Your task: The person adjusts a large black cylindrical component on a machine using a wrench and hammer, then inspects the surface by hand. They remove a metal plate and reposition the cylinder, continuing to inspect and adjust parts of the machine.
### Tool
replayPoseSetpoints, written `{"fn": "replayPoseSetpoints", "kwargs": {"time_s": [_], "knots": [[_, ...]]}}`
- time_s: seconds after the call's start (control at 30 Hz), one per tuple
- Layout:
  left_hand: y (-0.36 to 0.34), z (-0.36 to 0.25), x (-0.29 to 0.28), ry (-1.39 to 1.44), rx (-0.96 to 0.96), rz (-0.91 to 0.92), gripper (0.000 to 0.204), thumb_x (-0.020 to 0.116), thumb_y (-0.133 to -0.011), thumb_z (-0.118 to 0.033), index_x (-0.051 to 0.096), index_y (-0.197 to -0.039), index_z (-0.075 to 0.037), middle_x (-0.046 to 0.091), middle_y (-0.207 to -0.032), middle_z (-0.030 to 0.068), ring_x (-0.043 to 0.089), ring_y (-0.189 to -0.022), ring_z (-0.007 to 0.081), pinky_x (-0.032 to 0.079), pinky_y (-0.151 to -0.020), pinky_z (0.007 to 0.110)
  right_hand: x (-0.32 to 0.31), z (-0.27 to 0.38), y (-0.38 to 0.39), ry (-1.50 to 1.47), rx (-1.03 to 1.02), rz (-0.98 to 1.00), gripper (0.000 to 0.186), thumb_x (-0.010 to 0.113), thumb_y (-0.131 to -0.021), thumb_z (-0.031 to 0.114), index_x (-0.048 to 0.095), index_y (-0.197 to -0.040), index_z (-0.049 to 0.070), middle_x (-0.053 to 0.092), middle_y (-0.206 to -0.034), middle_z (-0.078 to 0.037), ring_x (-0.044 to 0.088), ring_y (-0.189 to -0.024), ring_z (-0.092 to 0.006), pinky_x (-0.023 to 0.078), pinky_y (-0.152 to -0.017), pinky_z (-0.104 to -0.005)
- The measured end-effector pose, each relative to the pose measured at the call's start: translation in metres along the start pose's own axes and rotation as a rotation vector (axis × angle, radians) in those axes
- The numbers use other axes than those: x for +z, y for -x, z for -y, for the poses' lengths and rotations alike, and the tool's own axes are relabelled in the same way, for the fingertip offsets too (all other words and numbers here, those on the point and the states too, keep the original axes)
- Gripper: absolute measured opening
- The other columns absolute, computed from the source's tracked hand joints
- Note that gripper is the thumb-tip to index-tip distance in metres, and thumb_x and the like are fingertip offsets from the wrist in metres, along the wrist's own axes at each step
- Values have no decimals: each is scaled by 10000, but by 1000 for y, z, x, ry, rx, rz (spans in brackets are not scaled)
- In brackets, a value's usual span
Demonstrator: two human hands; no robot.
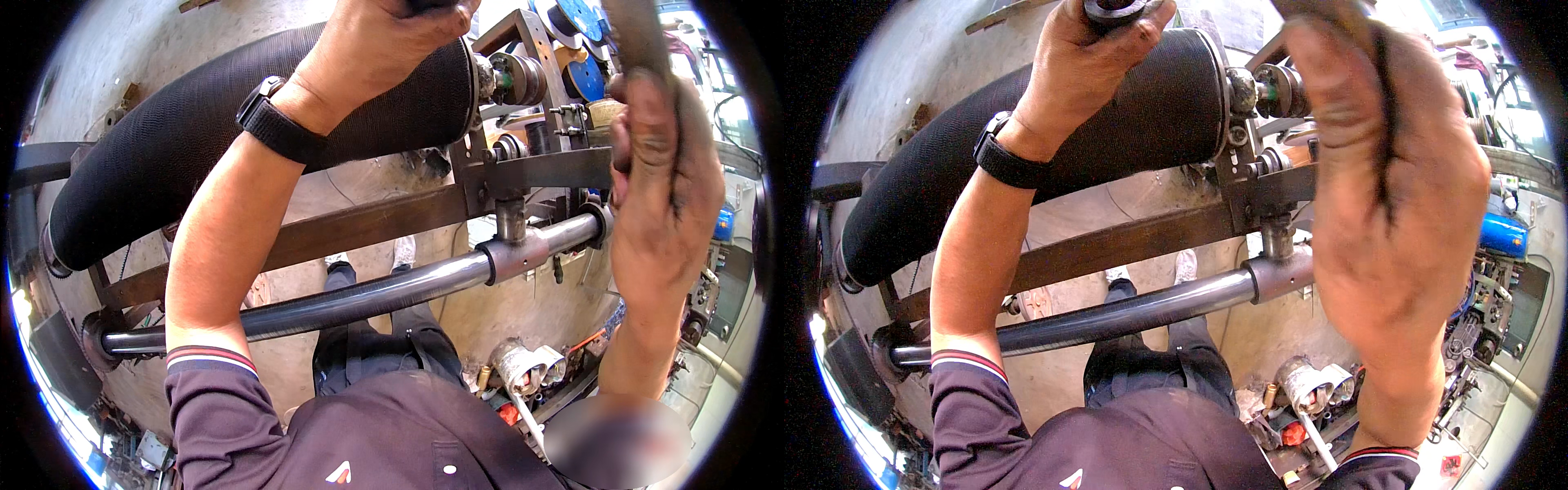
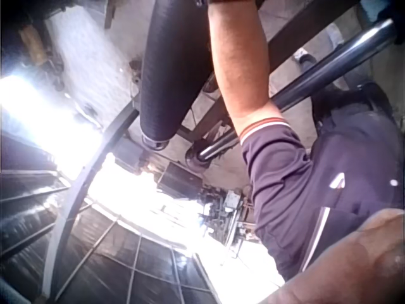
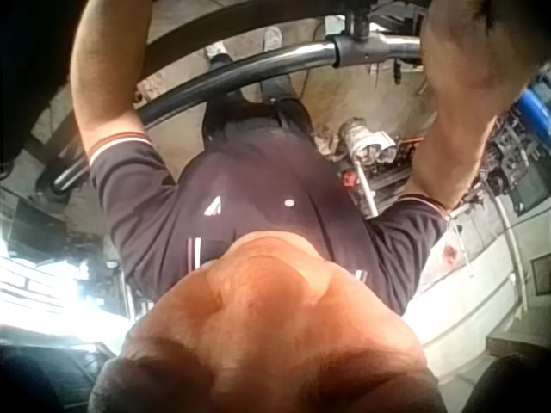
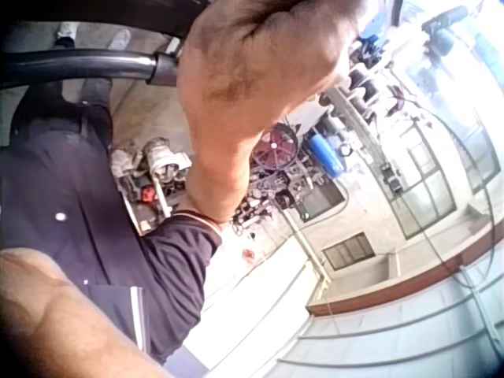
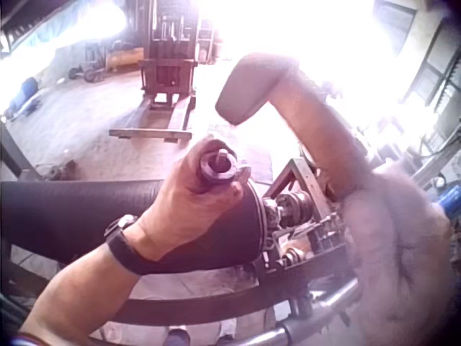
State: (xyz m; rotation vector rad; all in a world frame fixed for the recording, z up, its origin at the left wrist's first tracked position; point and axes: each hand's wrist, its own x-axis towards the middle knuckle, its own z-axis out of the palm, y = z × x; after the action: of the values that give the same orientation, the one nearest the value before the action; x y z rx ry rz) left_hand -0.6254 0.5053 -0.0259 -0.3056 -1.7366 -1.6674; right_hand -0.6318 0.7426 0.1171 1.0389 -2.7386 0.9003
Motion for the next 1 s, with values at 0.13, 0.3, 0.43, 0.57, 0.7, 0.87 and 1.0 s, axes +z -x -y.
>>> {"fn": "replayPoseSetpoints", "kwargs": {"time_s": [0.13, 0.3, 0.43, 0.57, 0.7, 0.87, 1.0], "knots": [[4, -2, 7, 67, -8, -55, 298, 660, -925, 56, 573, -1192, -43, 528, -922, -44, 487, -824, 40, 447, -707, 219, 5, -2, -3, -5, -55, 26, 371, 561, -1088, 389, 661, -1160, 40, 520, -736, 42, 411, -602, -28, 311, -524, -223], [8, -1, 2, -23, -51, -34, 330, 681, -918, 36, 568, -1218, -44, 526, -922, -51, 489, -816, 48, 455, -715, 235, 6, -4, -4, 10, -59, 58, 380, 571, -1083, 395, 662, -1146, 32, 515, -739, 23, 447, -635, -56, 337, -551, -250], [6, -19, 8, -46, -141, -27, 411, 680, -918, 38, 545, -1298, -39, 531, -928, -53, 492, -816, 48, 460, -737, 231, 5, -7, -4, 60, -106, 52, 363, 577, -1083, 372, 667, -1161, 29, 536, -753, 18, 470, -653, -66, 354, -566, -262], [8, -19, 10, -46, -93, -86, 467, 663, -923, 47, 524, -1361, -35, 546, -967, -41, 507, -846, 49, 467, -757, 222, 8, -13, -1, 50, -129, 29, 338, 582, -1084, 341, 671, -1181, 30, 560, -764, 14, 471, -659, -75, 366, -572, -277], [10, 1, 0, 49, -50, 16, 495, 666, -929, 37, 510, -1393, -35, 563, -1013, -27, 533, -887, 55, 483, -763, 223, 6, -13, 0, 155, -243, -12, 343, 583, -1083, 342, 671, -1180, 25, 560, -756, 7, 458, -660, -73, 365, -574, -273], [21, 18, 3, 97, 20, -101, 409, 735, -924, -23, 526, -1275, -39, 577, -997, -25, 558, -882, 64, 491, -752, 225, 3, -16, 5, -43, -197, -20, 339, 605, -1071, 345, 674, -1170, 29, 576, -766, -14, 480, -687, -92, 384, -598, -277], [17, 12, -4, 104, -108, -5, 410, 751, -917, -15, 519, -1253, -41, 574, -1012, -22, 564, -880, 69, 500, -759, 222, 5, -13, 2, 184, -321, -35, 315, 612, -1069, 324, 668, -1167, 30, 586, -772, -23, 486, -676, -99, 398, -596, -278]]}}
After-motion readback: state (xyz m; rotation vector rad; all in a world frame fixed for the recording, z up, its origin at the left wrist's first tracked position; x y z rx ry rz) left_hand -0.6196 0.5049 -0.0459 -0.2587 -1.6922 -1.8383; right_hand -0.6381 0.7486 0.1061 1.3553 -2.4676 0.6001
